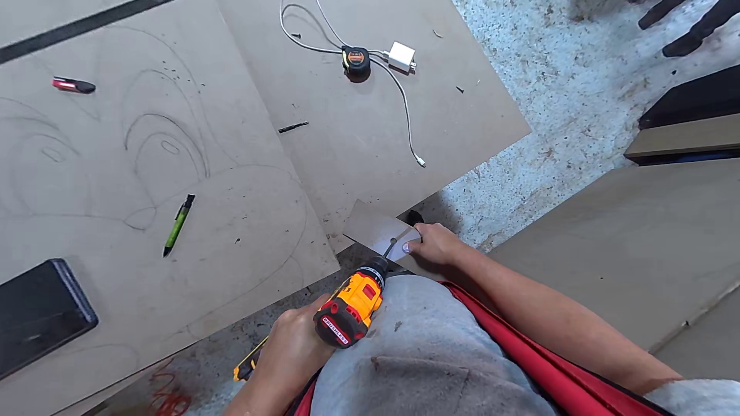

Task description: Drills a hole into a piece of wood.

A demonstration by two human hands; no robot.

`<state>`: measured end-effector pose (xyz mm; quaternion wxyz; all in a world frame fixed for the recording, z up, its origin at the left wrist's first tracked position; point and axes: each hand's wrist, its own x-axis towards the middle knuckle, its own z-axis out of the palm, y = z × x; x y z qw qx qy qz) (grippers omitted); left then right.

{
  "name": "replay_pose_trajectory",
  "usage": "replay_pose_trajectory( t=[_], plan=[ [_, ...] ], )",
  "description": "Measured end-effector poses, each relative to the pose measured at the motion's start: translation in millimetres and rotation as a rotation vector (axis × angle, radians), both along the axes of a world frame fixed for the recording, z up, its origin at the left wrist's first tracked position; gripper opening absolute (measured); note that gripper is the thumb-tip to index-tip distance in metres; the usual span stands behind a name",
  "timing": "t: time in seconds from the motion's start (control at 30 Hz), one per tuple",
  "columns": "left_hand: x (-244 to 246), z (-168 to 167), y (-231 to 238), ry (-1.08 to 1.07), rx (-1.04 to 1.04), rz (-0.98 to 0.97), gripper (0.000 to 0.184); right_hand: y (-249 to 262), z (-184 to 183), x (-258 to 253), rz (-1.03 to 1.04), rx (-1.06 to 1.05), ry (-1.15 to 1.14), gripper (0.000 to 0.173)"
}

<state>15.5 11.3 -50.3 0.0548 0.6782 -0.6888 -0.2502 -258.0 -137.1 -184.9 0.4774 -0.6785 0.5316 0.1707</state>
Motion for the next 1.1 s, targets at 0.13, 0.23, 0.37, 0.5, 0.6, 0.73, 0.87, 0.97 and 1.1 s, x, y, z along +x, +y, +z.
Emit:
replay_pose_trajectory(
  t=[0.13,0.23,0.37,0.5,0.6,0.73,0.87,0.97,1.1],
  plan=[
    [0.4,7.9,-8.4,0.031,0.121,0.053,0.033,0.4,-0.2,-1.8,-0.021,0.003,0.005,0.046],
    [-4.6,16.5,-12.1,-0.02,0.22,0.093,0.036,-0.2,-1.1,-1.4,-0.027,0.01,0.007,0.047],
    [-12.4,23.2,-12.3,-0.092,0.325,0.131,0.038,-0.7,0.6,4.2,-0.016,0.02,0.005,0.045],
    [-8.9,11.7,0.9,-0.079,0.13,0.13,0.039,-3.5,-1.7,3.3,-0.018,0.026,0.0,0.045],
    [-4.8,5.8,6.1,-0.049,-0.004,0.087,0.041,-4.2,-3.3,1.8,-0.033,0.022,-0.01,0.046],
    [5.9,0.5,0.5,-0.017,-0.019,0.013,0.037,-4.9,-4.2,4.0,-0.019,0.0,-0.011,0.047],
    [14.3,-0.6,-6.3,0.021,0.034,-0.024,0.034,-4.5,-5.1,3.6,-0.035,-0.002,-0.003,0.048],
    [13.3,3.6,-9.5,0.006,0.092,-0.005,0.036,-4.3,-4.7,3.4,-0.043,-0.011,0.003,0.048],
    [-0.5,21.4,-15.5,-0.076,0.29,0.083,0.037,-3.4,-1.4,8.1,-0.039,-0.004,0.009,0.046]
  ],
)
